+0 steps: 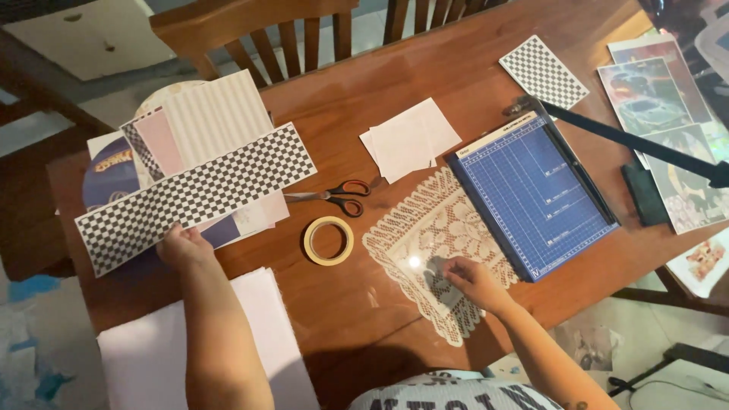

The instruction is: The person uses a paper trimmer to cut a sheet of checkered paper into smaller rectangular pieces. They align the paper on the blue cutting mat, press down the lever to slice it, and then separate the cut sections. The process is repeated to create multiple uniform pieces from the original sheet.

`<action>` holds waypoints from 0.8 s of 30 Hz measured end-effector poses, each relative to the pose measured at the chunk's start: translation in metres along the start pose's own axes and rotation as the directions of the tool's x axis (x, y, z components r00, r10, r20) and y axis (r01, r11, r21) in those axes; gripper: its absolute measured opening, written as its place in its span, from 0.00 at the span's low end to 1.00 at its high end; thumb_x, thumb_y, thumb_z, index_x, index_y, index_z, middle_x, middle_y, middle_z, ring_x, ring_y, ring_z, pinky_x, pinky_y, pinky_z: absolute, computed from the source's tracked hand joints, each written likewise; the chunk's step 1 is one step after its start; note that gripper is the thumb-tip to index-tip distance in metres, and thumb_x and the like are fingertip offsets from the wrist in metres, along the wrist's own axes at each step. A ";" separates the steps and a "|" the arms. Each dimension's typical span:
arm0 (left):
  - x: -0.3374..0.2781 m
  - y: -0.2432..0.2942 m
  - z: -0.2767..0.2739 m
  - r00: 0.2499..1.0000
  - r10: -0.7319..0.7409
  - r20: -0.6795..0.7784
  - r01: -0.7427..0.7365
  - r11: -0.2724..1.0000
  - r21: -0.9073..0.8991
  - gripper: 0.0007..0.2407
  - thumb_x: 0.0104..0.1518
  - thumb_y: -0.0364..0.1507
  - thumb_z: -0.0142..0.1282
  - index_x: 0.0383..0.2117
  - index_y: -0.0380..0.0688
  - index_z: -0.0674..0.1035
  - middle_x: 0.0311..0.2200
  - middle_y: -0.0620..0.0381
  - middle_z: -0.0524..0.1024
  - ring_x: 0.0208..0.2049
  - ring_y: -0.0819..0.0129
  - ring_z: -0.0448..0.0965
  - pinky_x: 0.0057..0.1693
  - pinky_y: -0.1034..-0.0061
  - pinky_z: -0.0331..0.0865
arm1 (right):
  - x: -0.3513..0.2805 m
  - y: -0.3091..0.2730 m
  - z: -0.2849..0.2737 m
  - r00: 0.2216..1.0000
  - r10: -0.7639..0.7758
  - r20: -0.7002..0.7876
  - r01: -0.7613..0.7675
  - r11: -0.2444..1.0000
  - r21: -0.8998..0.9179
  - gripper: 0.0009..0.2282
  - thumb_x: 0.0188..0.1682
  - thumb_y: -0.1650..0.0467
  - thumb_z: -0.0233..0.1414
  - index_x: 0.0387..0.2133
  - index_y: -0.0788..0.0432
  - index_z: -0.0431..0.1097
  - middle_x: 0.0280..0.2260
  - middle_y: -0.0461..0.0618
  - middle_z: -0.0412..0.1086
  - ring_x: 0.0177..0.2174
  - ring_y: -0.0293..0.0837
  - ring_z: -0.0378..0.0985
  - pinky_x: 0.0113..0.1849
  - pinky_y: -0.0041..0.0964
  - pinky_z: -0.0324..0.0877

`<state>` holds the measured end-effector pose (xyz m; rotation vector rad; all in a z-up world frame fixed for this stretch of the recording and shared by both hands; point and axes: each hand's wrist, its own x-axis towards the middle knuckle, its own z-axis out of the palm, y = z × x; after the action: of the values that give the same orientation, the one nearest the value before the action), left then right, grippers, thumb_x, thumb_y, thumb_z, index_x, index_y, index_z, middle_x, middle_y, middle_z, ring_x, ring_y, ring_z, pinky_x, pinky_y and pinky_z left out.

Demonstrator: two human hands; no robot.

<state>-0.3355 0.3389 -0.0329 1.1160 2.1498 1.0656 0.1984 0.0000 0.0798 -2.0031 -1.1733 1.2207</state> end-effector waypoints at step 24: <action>-0.265 0.038 -0.039 0.702 0.689 0.181 -0.628 0.479 0.613 0.27 0.68 0.41 0.49 0.64 0.26 0.77 0.66 0.26 0.69 0.66 0.32 0.66 0.60 0.29 0.59 | -0.054 0.015 0.017 0.956 -0.195 -0.219 0.161 0.973 -0.164 0.10 0.53 0.69 0.49 0.43 0.51 0.76 0.43 0.46 0.78 0.41 0.46 0.81 0.40 0.40 0.78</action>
<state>-0.2014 0.1148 0.0379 2.4338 2.2435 0.6175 0.1778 -0.0545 0.0841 -2.0280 -1.3215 0.8062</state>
